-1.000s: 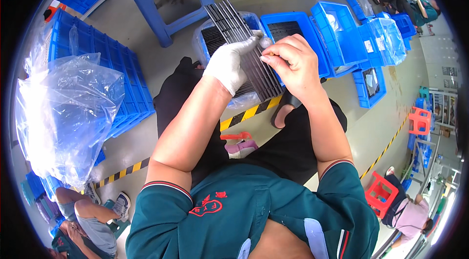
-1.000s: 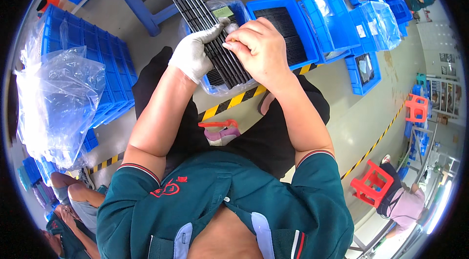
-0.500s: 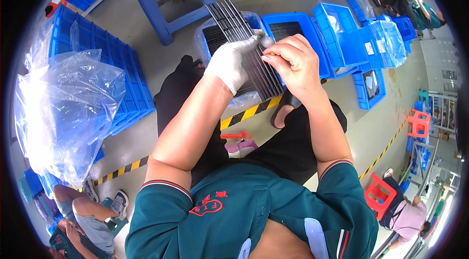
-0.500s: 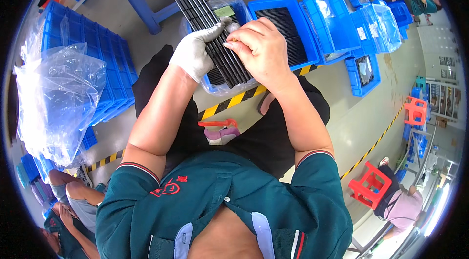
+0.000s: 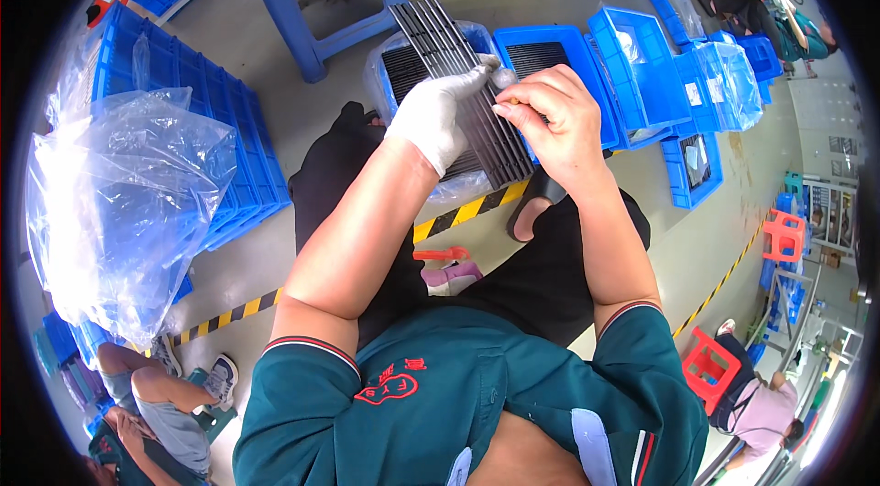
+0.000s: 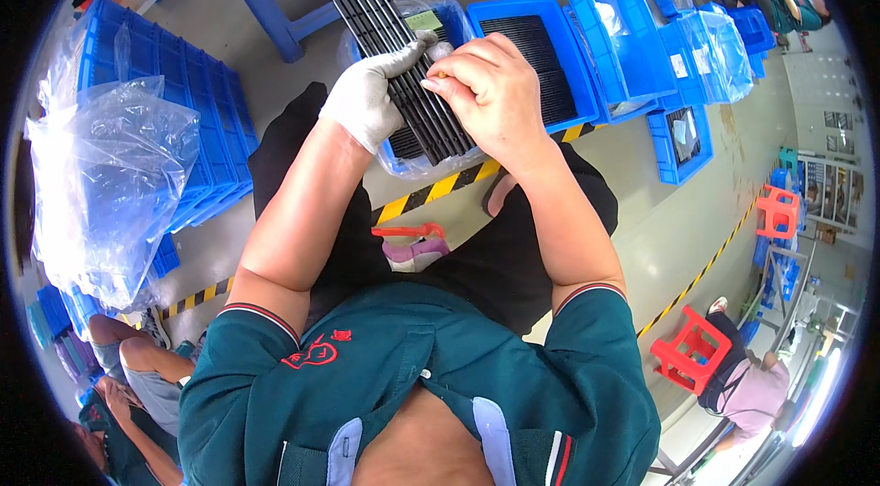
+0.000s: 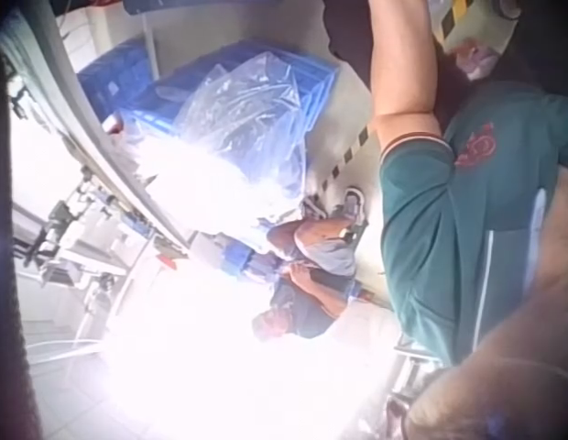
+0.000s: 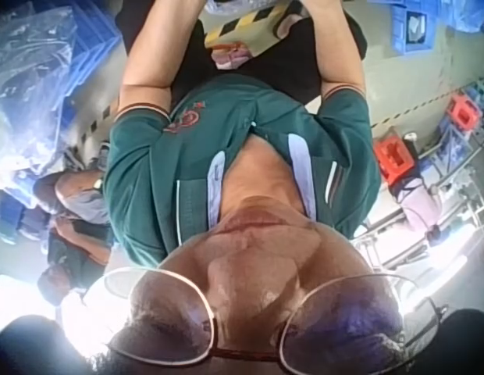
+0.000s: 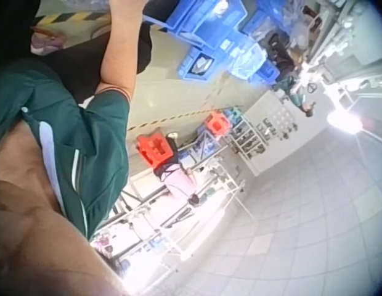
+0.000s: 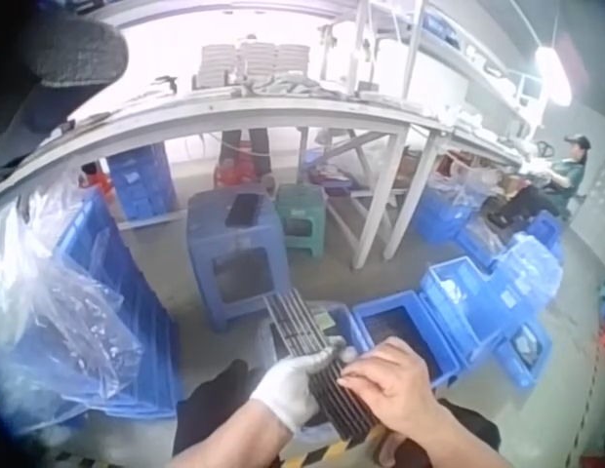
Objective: Inspecting and stacking small black rectangular plates within blue plastic crates in a manufacturing facility.
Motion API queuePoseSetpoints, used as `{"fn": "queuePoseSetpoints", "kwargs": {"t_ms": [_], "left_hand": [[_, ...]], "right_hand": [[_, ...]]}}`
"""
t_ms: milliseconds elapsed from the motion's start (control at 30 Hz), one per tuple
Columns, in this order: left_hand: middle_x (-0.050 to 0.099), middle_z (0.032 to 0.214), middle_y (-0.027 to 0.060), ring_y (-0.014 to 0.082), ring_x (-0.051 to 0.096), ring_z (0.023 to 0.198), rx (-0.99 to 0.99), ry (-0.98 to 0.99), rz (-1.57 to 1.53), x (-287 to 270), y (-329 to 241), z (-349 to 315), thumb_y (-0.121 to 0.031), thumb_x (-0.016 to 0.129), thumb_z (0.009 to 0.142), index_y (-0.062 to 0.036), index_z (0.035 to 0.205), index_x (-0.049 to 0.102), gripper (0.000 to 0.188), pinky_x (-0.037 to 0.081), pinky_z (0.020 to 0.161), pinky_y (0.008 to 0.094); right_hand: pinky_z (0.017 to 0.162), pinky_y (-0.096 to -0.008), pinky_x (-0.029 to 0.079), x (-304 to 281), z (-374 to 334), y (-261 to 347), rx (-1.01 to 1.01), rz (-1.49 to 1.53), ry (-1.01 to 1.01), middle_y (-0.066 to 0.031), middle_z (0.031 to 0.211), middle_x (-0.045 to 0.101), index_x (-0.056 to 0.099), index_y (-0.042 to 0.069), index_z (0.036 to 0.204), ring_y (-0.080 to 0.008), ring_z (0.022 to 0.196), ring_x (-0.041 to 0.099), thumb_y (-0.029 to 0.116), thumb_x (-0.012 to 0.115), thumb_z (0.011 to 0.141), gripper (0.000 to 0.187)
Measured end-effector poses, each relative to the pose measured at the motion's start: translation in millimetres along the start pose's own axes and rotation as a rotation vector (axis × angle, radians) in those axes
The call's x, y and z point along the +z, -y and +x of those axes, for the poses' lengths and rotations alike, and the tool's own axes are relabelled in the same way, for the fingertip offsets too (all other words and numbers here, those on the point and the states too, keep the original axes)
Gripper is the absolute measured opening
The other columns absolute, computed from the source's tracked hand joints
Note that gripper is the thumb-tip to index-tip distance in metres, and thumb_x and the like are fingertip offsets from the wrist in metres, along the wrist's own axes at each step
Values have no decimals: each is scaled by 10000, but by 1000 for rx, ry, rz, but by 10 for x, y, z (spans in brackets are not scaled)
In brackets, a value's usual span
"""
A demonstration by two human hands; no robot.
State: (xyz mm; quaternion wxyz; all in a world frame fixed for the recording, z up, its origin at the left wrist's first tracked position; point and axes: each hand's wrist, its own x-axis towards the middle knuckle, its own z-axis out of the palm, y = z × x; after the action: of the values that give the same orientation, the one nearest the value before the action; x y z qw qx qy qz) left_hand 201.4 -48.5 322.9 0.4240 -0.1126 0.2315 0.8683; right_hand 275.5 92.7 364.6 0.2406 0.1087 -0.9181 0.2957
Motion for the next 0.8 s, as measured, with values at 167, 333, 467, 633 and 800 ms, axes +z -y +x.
{"fn": "queuePoseSetpoints", "kwargs": {"t_ms": [167,333,467,633,800], "left_hand": [[666,975,114,239,653,880,9,-18,17,37,6,-16,-107,516,961,-24,1098,633,199,552,802,385],[631,959,144,265,618,869,45,2,20,32,30,-21,-105,485,974,-6,1054,576,156,512,798,380],[626,953,139,261,614,861,-9,-13,-14,76,38,-32,-107,484,976,-10,1053,576,155,510,786,378],[630,970,139,260,609,892,11,0,8,80,27,-39,-116,482,979,-15,1067,583,168,504,812,373],[649,986,128,250,629,906,18,10,-1,33,12,-32,-117,505,971,-14,1081,611,184,527,821,379]], "right_hand": [[692,-316,476,-21,15,13,-7,-27,29,-29,791,651,704,66,800,-205,779,576,64,770,701,119],[689,-341,495,10,43,78,-193,-211,49,-7,777,618,685,103,765,-210,782,573,158,765,672,135],[700,-344,497,10,18,28,-149,-214,75,-13,772,622,690,102,770,-213,784,578,173,771,674,144],[691,-340,496,-36,12,68,-128,-148,11,-22,777,636,694,100,780,-223,766,583,151,778,672,146],[655,-334,489,-72,57,114,-69,-8,-89,-33,771,648,694,93,785,-227,736,581,86,769,687,123]]}}
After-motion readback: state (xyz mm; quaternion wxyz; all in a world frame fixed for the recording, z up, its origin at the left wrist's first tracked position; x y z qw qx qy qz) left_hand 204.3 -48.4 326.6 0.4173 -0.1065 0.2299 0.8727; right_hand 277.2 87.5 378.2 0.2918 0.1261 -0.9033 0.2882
